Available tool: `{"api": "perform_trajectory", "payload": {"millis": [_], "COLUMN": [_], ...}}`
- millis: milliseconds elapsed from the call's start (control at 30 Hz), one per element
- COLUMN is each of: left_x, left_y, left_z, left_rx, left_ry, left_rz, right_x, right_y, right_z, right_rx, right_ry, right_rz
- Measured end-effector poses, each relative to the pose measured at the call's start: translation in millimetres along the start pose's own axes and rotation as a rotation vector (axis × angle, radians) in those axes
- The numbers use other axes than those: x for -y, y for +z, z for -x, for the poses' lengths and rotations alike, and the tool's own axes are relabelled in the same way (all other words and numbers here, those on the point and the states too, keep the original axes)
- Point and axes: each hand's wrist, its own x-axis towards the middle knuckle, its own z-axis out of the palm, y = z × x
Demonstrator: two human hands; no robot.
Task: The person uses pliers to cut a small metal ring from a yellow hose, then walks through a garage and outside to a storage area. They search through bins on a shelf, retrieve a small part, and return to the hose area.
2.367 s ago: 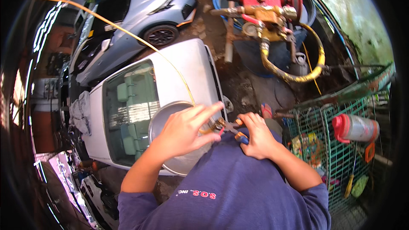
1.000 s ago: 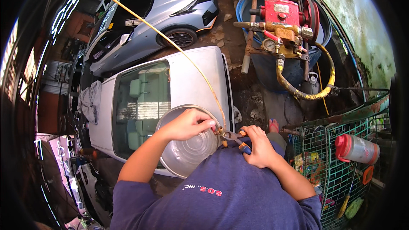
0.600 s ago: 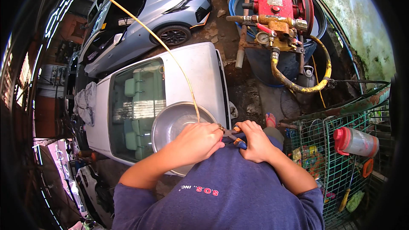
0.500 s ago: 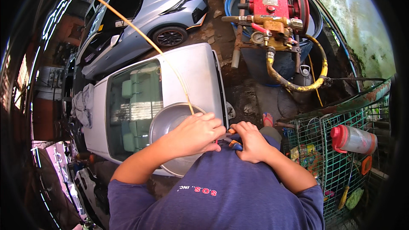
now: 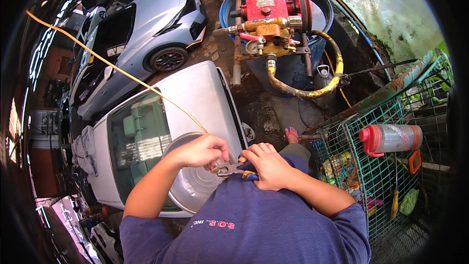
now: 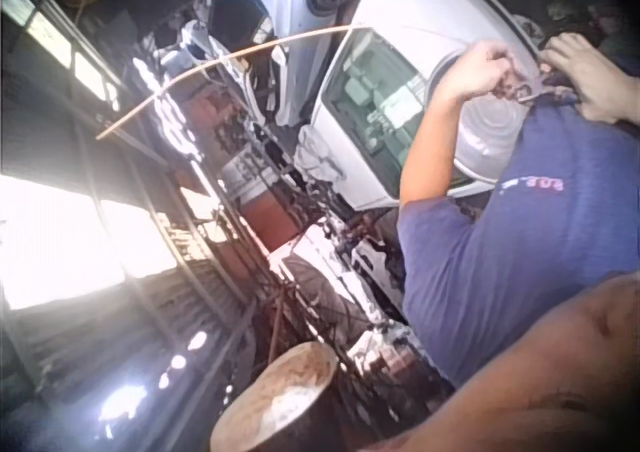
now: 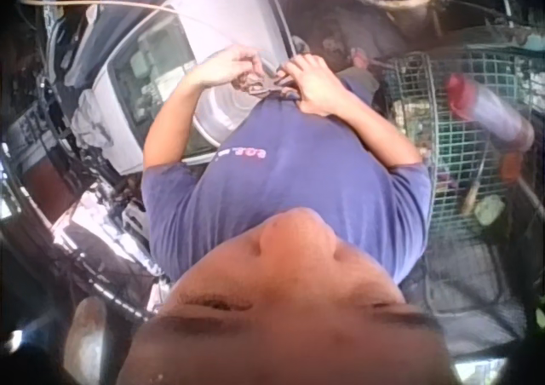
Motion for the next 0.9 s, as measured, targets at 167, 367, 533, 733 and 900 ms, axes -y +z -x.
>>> {"api": "perform_trajectory", "payload": {"millis": [167,367,533,733,900], "left_x": [53.1,39.7,11.3,-9.3,-21.2], "left_y": [23.4,70.5,61.7,60.8,63.1], "left_z": [-4.8,-31.4,-33.3,-47.1,-71.9], "left_rx": [-0.123,-0.209,-0.081,-0.467,-0.609], "left_ry": [0.382,0.607,0.702,0.763,0.862], "left_rz": [0.225,0.409,0.635,0.620,0.395], "right_x": [-6.7,-15.1,10.3,95.2,80.9], "right_y": [-6.7,-11.5,-50.4,-146.3,-142.5], "right_z": [18.5,37.3,93.5,185.6,271.6], "right_rx": [-0.105,-0.070,-0.024,-0.683,-0.912], "right_ry": [0.129,0.241,0.400,0.572,1.104], "right_rz": [-0.111,-0.131,0.014,0.061,0.616]}}
